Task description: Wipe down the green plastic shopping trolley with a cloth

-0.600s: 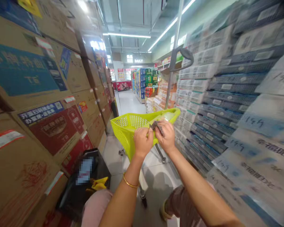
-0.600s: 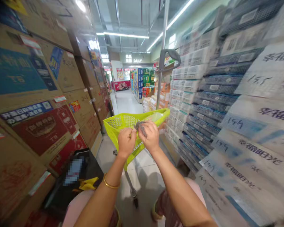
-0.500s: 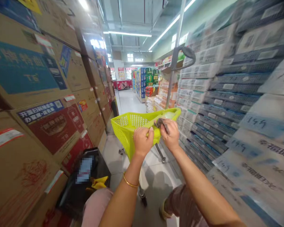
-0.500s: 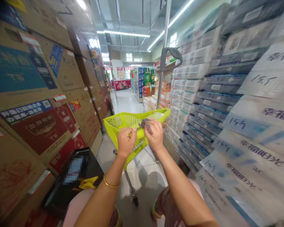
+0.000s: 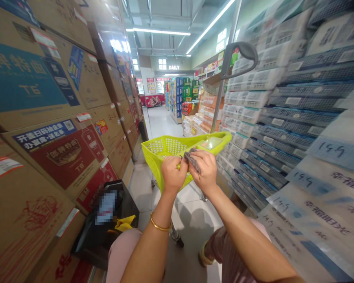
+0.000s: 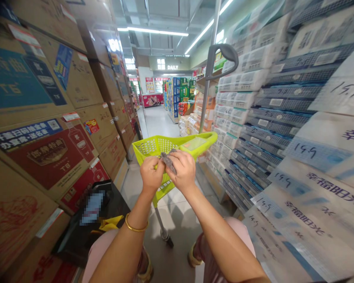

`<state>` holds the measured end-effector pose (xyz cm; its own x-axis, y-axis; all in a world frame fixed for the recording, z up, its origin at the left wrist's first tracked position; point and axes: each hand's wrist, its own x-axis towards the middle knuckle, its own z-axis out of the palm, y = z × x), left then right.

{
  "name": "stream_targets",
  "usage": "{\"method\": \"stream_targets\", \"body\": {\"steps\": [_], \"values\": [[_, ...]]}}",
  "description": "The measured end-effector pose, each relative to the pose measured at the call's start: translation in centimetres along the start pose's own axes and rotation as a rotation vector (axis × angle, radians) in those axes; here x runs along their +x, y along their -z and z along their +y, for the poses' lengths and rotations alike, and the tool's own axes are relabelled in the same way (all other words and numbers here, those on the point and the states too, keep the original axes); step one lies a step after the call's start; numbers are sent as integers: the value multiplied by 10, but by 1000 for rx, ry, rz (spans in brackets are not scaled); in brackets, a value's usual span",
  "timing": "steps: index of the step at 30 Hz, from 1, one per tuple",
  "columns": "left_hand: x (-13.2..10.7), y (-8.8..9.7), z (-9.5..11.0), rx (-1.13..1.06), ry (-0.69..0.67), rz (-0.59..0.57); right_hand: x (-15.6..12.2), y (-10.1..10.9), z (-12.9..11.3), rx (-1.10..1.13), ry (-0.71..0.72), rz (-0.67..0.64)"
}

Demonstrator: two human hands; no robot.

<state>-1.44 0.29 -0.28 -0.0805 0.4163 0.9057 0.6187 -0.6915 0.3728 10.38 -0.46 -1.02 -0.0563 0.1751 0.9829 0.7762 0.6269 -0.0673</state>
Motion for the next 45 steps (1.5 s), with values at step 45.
{"method": "stream_targets", "body": {"steps": [45], "values": [[14,46,-57,-117,136,-114,-5,-34,-1,-162,-54,-41]]}}
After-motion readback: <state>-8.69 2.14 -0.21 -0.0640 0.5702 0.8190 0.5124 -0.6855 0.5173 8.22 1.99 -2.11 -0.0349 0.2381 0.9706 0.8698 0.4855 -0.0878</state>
